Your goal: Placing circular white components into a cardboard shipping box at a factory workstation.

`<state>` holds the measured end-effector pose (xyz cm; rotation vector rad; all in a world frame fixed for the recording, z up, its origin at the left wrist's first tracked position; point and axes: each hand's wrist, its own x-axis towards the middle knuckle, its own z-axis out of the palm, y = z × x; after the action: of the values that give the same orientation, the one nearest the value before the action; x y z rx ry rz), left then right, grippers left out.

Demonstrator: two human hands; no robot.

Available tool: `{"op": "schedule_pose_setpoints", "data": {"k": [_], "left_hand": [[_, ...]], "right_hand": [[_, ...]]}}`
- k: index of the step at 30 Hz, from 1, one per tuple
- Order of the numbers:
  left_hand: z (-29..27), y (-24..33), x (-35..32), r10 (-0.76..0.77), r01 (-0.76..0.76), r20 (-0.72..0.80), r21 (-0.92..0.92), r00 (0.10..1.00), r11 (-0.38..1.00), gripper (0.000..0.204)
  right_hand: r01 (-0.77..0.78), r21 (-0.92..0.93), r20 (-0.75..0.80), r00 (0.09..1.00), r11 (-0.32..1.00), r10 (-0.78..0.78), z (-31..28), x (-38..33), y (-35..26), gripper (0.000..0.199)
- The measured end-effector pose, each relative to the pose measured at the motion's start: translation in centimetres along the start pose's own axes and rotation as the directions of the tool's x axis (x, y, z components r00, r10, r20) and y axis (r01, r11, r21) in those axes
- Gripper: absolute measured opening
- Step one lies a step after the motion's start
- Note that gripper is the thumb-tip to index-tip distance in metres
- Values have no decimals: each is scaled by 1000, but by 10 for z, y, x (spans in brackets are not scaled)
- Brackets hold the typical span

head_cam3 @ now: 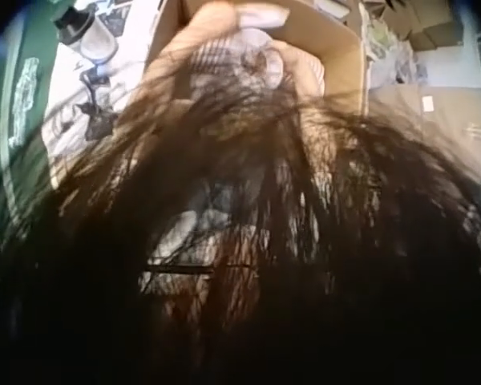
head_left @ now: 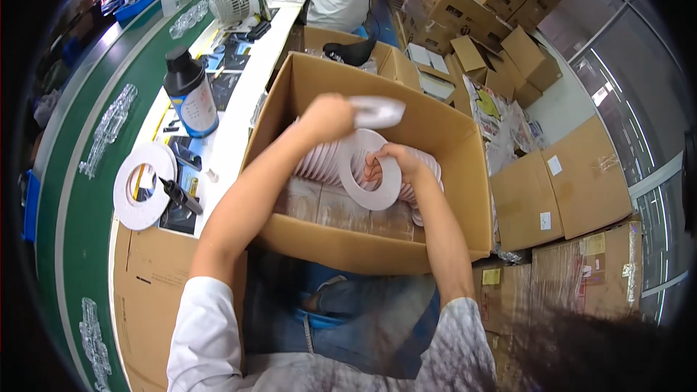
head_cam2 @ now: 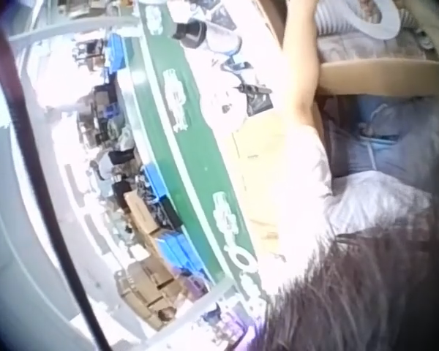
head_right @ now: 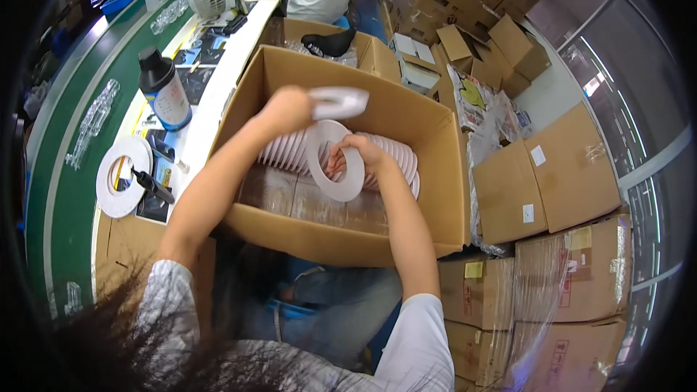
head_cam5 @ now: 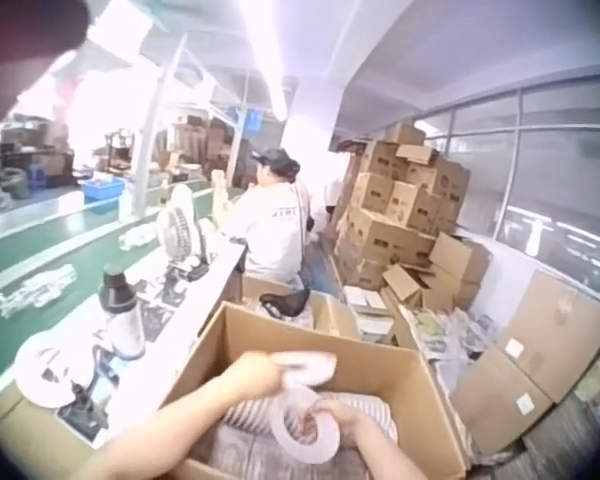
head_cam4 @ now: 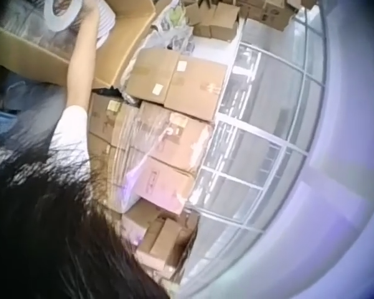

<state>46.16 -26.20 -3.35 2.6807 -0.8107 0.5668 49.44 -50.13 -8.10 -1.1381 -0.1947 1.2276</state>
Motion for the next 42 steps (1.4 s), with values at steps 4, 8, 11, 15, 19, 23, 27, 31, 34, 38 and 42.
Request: {"op": "schedule_pose_setpoints", "data": {"k": [4, 8, 11, 15, 19, 23, 27, 31, 34, 38, 42], "left_hand": [[-42, 6, 15, -214, 132, -669, -171, 712, 976, 18], [-9, 10, 6, -109, 72, 177, 204, 978, 976, 29], [-31, 16, 17, -427, 246, -458, -402, 780, 882, 24], [-10, 16, 3, -150, 153, 88, -18, 985, 988, 21], [-26, 21, 14, -398, 202, -500, -400, 769, 894, 25], [-5, 19, 11, -153, 144, 201, 57, 968, 988, 23], [-23, 12, 11, -292, 104, -553, -347, 781, 932, 27], [4, 5, -5, -179, 162, 71, 200, 981, 966, 17], [-7, 27, 9, -325, 304, -147, -149, 934, 941, 14], [-16, 6, -1, -443, 310, -422, -349, 791, 884, 18], [-15, -4, 4, -644, 416, -362, -534, 674, 736, 29]], "right_hand": [[257, -260, -48, 959, 931, -279, 8, 0, 4, 22], [45, -326, -179, 978, 944, -108, 9, -10, -7, 18], [176, -416, -153, 953, 892, -260, 5, -2, 4, 21], [215, -437, -159, 937, 873, -310, 3, -2, 0, 21], [78, -366, -236, 956, 927, -173, 1, -4, 13, 21], [156, -544, -123, 957, 825, -262, -2, -9, 1, 28], [31, -559, -121, 985, 829, -119, 14, -1, 1, 32], [200, -588, -152, 925, 784, -350, 18, 2, -11, 30], [57, -408, -194, 970, 911, -148, -10, -19, -4, 31], [141, -490, -219, 935, 860, -278, 20, -17, -7, 24], [363, -522, -155, 849, 772, -505, 6, -31, -23, 29]]}}
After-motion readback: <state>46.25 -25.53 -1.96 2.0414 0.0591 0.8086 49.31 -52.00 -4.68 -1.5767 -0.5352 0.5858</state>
